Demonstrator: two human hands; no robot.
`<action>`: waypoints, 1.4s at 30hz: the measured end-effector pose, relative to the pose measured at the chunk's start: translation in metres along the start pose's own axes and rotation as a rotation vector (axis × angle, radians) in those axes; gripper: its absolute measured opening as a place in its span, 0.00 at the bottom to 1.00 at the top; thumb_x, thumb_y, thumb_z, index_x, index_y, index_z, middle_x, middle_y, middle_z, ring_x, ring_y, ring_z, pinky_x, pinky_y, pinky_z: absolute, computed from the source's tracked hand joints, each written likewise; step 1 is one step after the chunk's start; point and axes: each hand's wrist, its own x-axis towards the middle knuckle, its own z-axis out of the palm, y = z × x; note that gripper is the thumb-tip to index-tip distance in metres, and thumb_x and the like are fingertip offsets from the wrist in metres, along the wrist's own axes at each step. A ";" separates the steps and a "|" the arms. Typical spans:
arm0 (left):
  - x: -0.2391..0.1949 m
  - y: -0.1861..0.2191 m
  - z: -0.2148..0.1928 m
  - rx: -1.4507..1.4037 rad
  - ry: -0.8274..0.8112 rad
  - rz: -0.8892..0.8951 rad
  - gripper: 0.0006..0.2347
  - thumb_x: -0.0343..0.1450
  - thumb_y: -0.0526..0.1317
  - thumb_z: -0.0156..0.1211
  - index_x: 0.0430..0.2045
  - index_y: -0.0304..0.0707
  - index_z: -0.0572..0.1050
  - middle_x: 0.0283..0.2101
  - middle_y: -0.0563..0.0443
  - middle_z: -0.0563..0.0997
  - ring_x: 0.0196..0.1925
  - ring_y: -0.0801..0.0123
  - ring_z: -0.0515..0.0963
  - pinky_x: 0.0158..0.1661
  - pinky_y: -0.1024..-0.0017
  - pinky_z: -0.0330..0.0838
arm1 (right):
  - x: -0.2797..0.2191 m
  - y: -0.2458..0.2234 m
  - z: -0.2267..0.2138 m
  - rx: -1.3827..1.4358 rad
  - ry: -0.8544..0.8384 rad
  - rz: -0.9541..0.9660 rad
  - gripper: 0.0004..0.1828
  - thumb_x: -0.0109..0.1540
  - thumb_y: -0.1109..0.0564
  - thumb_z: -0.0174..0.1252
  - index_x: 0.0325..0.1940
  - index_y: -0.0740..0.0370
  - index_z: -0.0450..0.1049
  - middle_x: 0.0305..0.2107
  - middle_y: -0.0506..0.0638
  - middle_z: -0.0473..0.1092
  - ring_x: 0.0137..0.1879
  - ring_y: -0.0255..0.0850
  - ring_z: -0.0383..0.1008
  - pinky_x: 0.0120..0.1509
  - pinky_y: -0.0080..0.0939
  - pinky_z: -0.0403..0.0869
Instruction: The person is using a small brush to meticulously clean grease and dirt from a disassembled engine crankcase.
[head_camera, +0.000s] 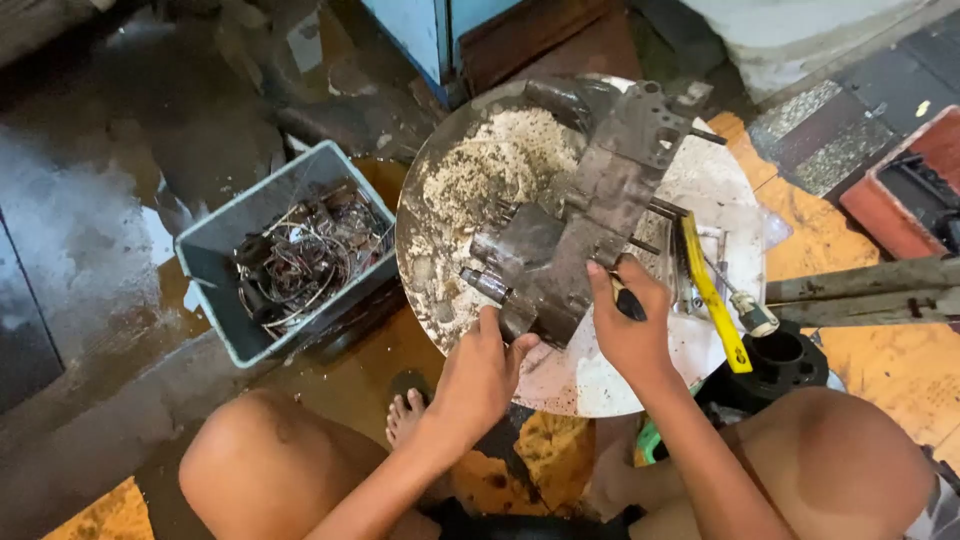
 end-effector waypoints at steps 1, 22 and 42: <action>0.007 -0.001 0.000 0.003 0.008 0.003 0.22 0.79 0.55 0.46 0.45 0.29 0.65 0.30 0.36 0.77 0.33 0.45 0.86 0.31 0.60 0.81 | 0.006 -0.003 0.001 0.003 0.003 -0.009 0.18 0.73 0.60 0.53 0.29 0.66 0.73 0.13 0.56 0.66 0.19 0.33 0.61 0.29 0.34 0.64; 0.000 0.027 0.054 -0.556 0.244 -0.128 0.09 0.75 0.43 0.60 0.39 0.37 0.74 0.41 0.48 0.70 0.39 0.60 0.79 0.42 0.65 0.78 | 0.024 -0.006 -0.026 0.035 -0.109 0.155 0.16 0.72 0.54 0.54 0.34 0.63 0.81 0.12 0.53 0.70 0.17 0.33 0.61 0.25 0.37 0.65; 0.050 -0.012 0.062 -0.310 0.595 0.180 0.19 0.66 0.44 0.73 0.44 0.29 0.74 0.33 0.42 0.71 0.37 0.42 0.80 0.34 0.56 0.76 | 0.035 -0.105 -0.022 -0.410 -0.085 0.018 0.14 0.67 0.60 0.60 0.46 0.81 0.78 0.34 0.74 0.75 0.41 0.66 0.80 0.38 0.54 0.80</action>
